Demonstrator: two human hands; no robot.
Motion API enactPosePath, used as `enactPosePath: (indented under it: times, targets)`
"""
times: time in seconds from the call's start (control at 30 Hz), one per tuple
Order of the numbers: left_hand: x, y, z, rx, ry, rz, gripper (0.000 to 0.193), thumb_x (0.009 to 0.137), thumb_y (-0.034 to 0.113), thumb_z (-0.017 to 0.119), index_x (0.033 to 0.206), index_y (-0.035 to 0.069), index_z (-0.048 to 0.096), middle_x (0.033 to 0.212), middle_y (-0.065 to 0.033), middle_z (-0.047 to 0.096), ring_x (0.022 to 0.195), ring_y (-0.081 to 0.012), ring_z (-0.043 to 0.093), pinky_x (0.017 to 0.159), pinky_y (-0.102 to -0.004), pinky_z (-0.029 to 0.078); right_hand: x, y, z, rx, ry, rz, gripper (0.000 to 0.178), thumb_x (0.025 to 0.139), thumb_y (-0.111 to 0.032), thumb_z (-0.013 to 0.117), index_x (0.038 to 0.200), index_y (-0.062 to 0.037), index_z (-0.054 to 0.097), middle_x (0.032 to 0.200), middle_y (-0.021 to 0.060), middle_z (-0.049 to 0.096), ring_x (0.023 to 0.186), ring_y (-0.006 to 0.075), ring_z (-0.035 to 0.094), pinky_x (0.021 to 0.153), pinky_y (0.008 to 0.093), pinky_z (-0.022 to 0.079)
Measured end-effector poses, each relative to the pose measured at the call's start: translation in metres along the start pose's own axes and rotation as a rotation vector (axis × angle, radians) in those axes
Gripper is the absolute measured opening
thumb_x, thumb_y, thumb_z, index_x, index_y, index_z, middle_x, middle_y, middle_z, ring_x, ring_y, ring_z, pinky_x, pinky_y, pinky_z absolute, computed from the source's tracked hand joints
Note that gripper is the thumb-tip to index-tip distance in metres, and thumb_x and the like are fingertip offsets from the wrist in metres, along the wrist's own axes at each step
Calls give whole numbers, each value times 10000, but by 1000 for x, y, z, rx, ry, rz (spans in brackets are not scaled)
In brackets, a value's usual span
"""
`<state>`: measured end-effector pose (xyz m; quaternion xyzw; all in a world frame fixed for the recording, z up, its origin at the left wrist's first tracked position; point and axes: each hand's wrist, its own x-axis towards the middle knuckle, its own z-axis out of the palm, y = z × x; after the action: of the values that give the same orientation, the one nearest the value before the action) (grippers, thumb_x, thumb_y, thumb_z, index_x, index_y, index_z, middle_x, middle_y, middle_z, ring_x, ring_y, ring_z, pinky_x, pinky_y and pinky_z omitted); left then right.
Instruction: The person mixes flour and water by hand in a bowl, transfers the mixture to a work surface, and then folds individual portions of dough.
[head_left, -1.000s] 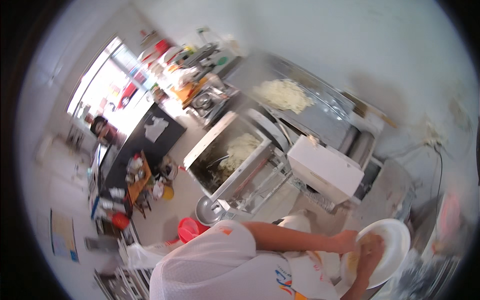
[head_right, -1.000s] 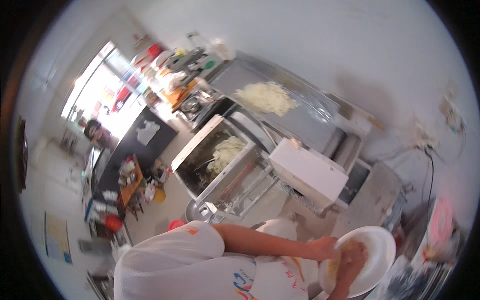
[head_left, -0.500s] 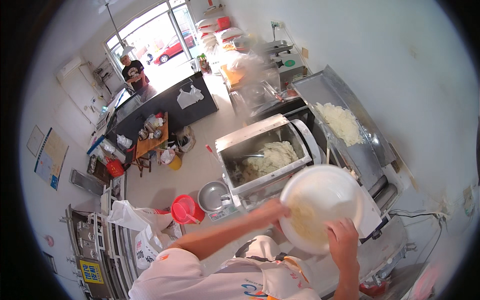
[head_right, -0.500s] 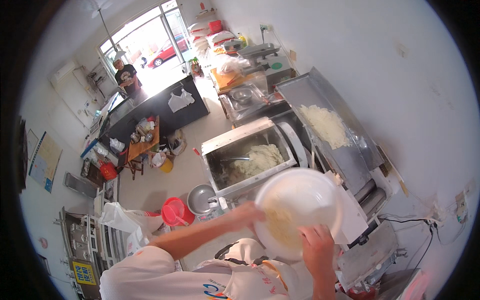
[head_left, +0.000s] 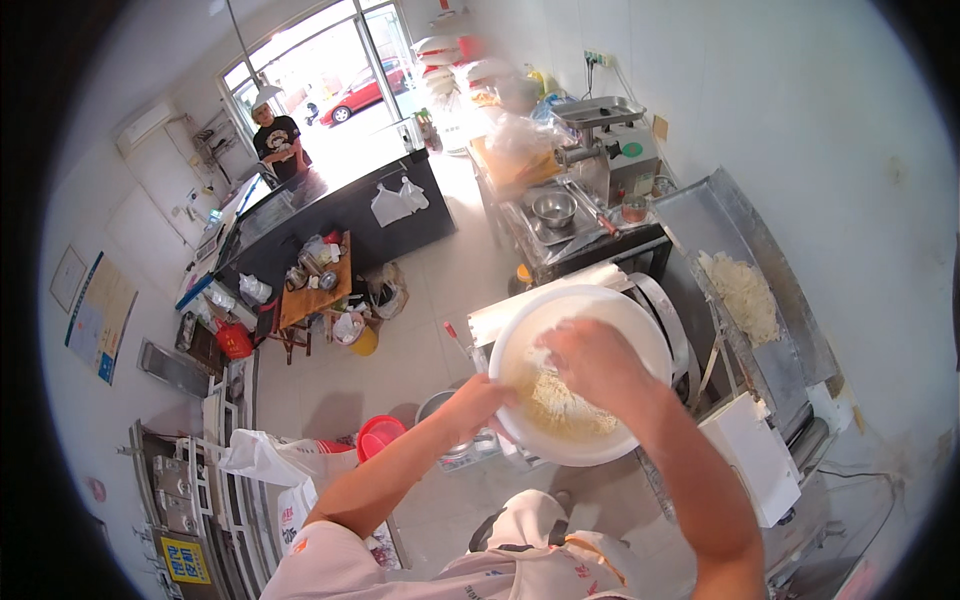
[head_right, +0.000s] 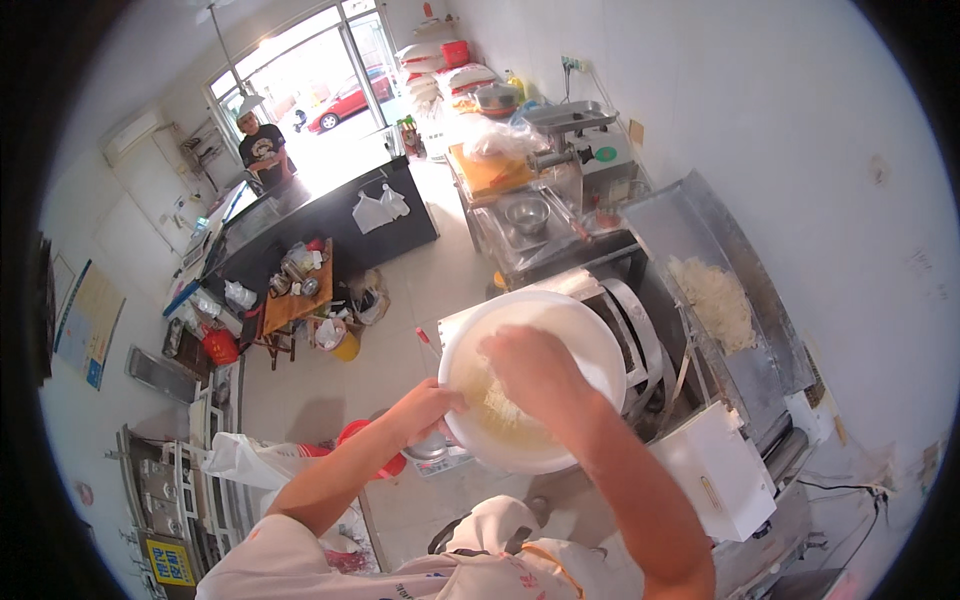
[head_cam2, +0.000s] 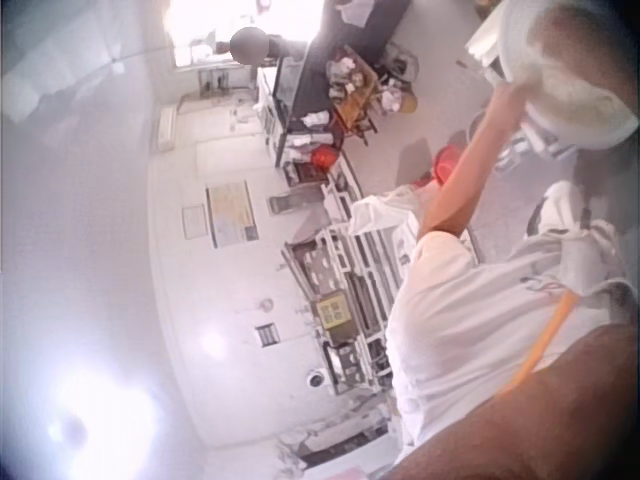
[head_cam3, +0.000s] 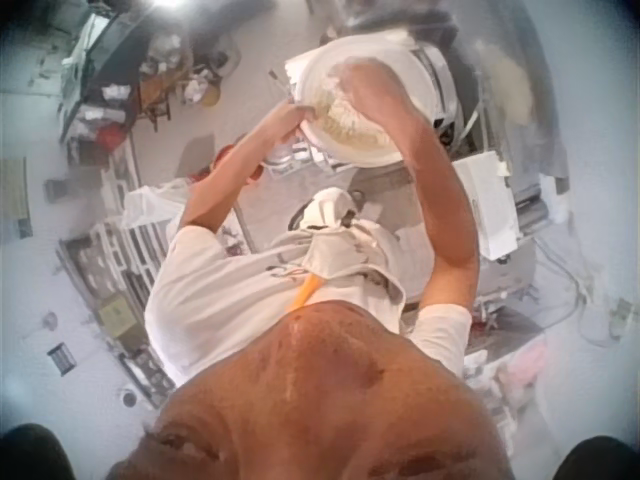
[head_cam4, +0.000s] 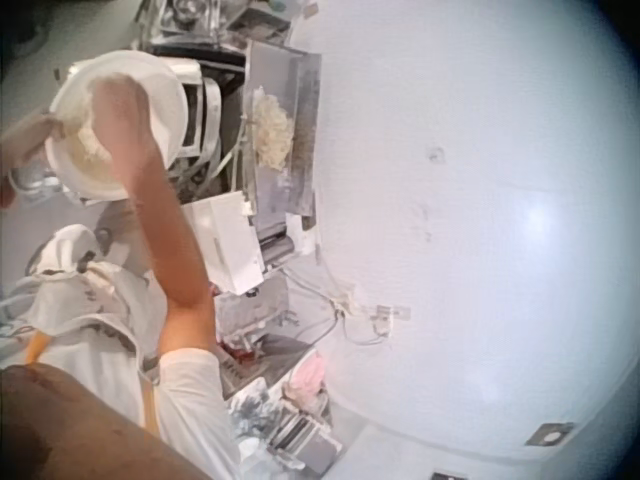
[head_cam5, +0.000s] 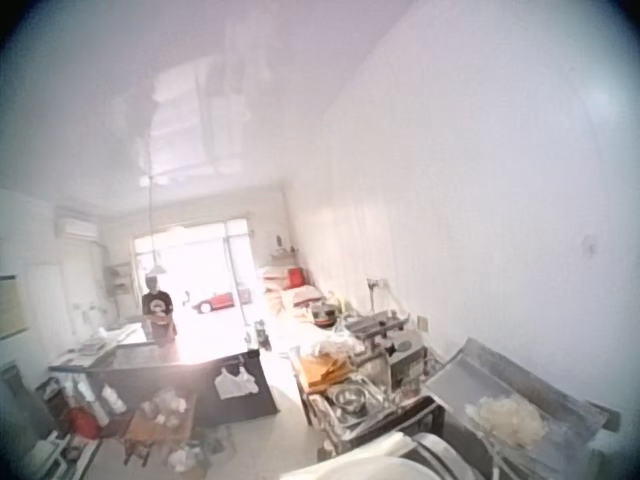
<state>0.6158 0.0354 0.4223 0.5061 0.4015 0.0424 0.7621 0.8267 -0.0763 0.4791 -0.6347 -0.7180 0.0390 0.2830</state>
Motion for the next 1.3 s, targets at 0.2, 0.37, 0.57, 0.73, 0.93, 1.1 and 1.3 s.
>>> enactPosePath:
  times: [0.2,0.37,0.57,0.73,0.93,1.1,1.3]
  targets:
    - [9,-17,-32,-73,101,-1,451,897,-4,623,1329,-132,617,1209,-208,722,1002,-316,771,699,-457,696,94,9,-48,-27,139,-160,175,914,-57,714,1080,-7,737,1041,209,750,1058,412,720,932,496,575]
    - [13,-8,-18,-36,99,55,399,895,34,626,1261,-124,642,1157,-202,727,958,-309,766,680,-422,682,54,17,-55,182,-40,117,176,939,-135,700,1047,1,726,989,230,720,972,427,698,894,483,552]
    - [31,-11,30,52,25,80,390,891,60,600,1235,-120,646,1093,-192,732,879,-328,766,682,-441,677,-83,42,18,-148,-177,523,598,848,-246,862,1344,-37,603,1221,238,667,1138,400,671,967,498,551]
    - [46,-27,79,85,-76,20,399,888,63,625,1255,-92,646,1126,-195,725,927,-323,757,693,-472,679,-159,44,53,-74,-397,881,689,829,-247,892,1367,13,549,1152,268,693,1118,413,693,1001,492,556]
    - [51,-68,147,155,-238,-46,424,896,82,631,1284,-89,636,1178,-199,729,956,-332,765,718,-476,683,-220,32,36,310,273,1159,412,843,-57,832,1216,-3,666,1127,175,746,980,329,759,882,414,611]
    - [42,-76,204,196,-361,-86,422,910,92,634,1292,-88,637,1188,-199,734,981,-332,765,729,-475,683,-289,18,26,337,530,1251,436,849,15,795,1264,-32,668,1097,141,744,944,253,767,847,380,619]
    - [24,-107,271,274,-455,-109,383,911,91,638,1246,-94,661,1129,-191,746,950,-325,771,729,-464,682,-342,-10,18,199,649,1102,447,848,-4,816,1270,-61,680,1018,134,742,856,263,747,799,375,608]
